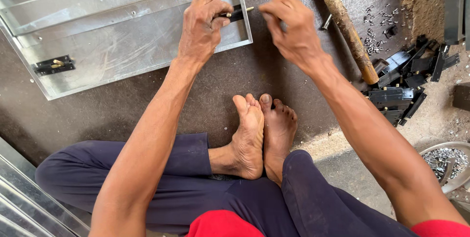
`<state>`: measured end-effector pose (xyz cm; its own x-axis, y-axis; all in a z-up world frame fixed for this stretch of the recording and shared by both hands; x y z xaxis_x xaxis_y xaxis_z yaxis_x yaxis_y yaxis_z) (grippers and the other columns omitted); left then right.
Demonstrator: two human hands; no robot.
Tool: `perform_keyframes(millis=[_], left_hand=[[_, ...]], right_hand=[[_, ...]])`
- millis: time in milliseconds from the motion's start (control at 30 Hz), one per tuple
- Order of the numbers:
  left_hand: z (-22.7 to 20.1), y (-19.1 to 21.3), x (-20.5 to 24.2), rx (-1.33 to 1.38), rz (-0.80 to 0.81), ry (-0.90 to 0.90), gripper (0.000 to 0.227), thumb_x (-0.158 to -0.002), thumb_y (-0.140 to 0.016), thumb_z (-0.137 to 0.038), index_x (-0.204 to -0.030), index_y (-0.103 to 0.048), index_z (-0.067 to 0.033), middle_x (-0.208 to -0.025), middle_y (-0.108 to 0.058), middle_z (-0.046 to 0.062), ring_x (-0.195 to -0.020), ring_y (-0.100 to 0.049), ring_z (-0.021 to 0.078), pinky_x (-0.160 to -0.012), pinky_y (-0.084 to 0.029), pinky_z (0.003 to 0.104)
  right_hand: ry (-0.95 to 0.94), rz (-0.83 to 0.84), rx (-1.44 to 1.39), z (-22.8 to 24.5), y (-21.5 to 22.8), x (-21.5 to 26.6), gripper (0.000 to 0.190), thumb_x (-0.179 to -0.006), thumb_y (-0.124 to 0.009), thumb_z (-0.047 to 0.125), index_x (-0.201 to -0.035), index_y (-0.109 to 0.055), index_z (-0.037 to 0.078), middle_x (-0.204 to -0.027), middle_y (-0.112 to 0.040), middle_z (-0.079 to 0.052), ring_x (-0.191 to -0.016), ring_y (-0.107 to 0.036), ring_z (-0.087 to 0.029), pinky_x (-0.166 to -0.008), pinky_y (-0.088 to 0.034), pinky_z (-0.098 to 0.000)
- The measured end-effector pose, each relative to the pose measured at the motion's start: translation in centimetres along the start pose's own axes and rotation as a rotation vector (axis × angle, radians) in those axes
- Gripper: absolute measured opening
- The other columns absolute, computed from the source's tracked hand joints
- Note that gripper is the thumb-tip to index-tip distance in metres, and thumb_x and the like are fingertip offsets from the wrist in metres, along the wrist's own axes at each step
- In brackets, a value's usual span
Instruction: The person sits on the floor and assembles a metal frame by attaching black metal brackets to its corners. They use a hammer to drive nails into the frame, repeatedly picking up brackets and hammering them into place.
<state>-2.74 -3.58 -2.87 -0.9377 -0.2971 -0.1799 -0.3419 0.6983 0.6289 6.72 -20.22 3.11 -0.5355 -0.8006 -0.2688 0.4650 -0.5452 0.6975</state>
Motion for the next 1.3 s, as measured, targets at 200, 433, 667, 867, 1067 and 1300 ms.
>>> perform_keyframes(millis=[200,433,667,867,1067,1300], left_hand=[[0.4,1.8,0.7,-0.06,-0.096,0.015,0.023,-0.084,-0.091,-0.016,-0.106,-0.081,-0.0156,-0.094,-0.067,0.0,-0.091,-0.055,0.0173,-0.08,-0.056,0.028],[0.5,2.4,0.8,0.001,-0.105,0.049,0.025,-0.08,-0.092,-0.016,-0.103,-0.082,-0.0151,-0.089,-0.067,-0.003,-0.088,-0.055,0.0141,-0.078,-0.054,0.028],[-0.7,0.5,-0.6,0.012,-0.112,0.068,0.023,-0.083,-0.09,-0.018,-0.104,-0.082,-0.0151,-0.087,-0.066,-0.002,-0.085,-0.055,0.0162,-0.074,-0.053,0.029],[-2.5,-0.5,-1.0,0.015,-0.152,0.048,0.024,-0.081,-0.091,-0.019,-0.103,-0.082,-0.0136,-0.091,-0.067,0.0,-0.089,-0.056,0.0187,-0.079,-0.051,0.035],[-1.5,-0.4,-1.2,-0.032,-0.144,0.024,0.017,-0.092,-0.087,-0.027,-0.092,-0.08,-0.0115,-0.084,-0.07,0.002,-0.084,-0.056,0.0193,-0.076,-0.048,0.038],[-2.4,0.0,-1.2,0.011,-0.196,-0.011,0.029,-0.082,-0.094,-0.034,-0.09,-0.08,-0.01,-0.086,-0.07,0.004,-0.087,-0.057,0.0214,-0.078,-0.049,0.039]], right_hand=[[0.124,0.032,0.135,0.3,-2.0,-2.1,0.017,-0.103,-0.065,-0.003,-0.119,-0.066,-0.003,-0.109,-0.07,-0.016,-0.097,-0.07,-0.032,-0.085,-0.058,-0.0384],[-0.104,-0.003,0.205,1.7,-4.0,0.4,0.028,-0.098,-0.077,0.023,-0.106,-0.069,-0.003,-0.087,-0.067,-0.021,-0.067,-0.066,-0.032,-0.056,-0.054,-0.0398],[-0.086,-0.044,0.204,-0.1,-2.7,0.9,0.02,-0.11,-0.074,0.016,-0.102,-0.068,-0.002,-0.086,-0.066,-0.015,-0.07,-0.064,-0.025,-0.056,-0.051,-0.0367],[-0.089,-0.025,0.273,0.2,-0.2,1.0,0.021,-0.109,-0.077,0.018,-0.103,-0.069,0.0,-0.089,-0.066,-0.015,-0.075,-0.064,-0.029,-0.065,-0.052,-0.0396],[-0.074,-0.189,0.815,0.7,9.1,6.4,0.047,-0.099,-0.073,0.033,-0.122,-0.058,-0.005,-0.107,-0.063,-0.018,-0.097,-0.063,-0.029,-0.083,-0.055,-0.0373],[-0.521,0.005,0.425,-7.0,10.5,13.3,0.027,-0.113,-0.069,0.027,-0.106,-0.064,0.002,-0.083,-0.062,-0.009,-0.073,-0.057,-0.023,-0.064,-0.045,-0.042]])
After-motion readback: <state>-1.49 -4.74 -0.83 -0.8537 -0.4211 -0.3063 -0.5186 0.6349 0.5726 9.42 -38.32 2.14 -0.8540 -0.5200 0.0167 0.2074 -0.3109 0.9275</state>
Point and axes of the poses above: each hand's wrist, its own x-axis away from the middle knuckle, its own y-axis out of the back of the hand, z = x × y, the point moved 9 cm from there along -x, towards the middle knuckle
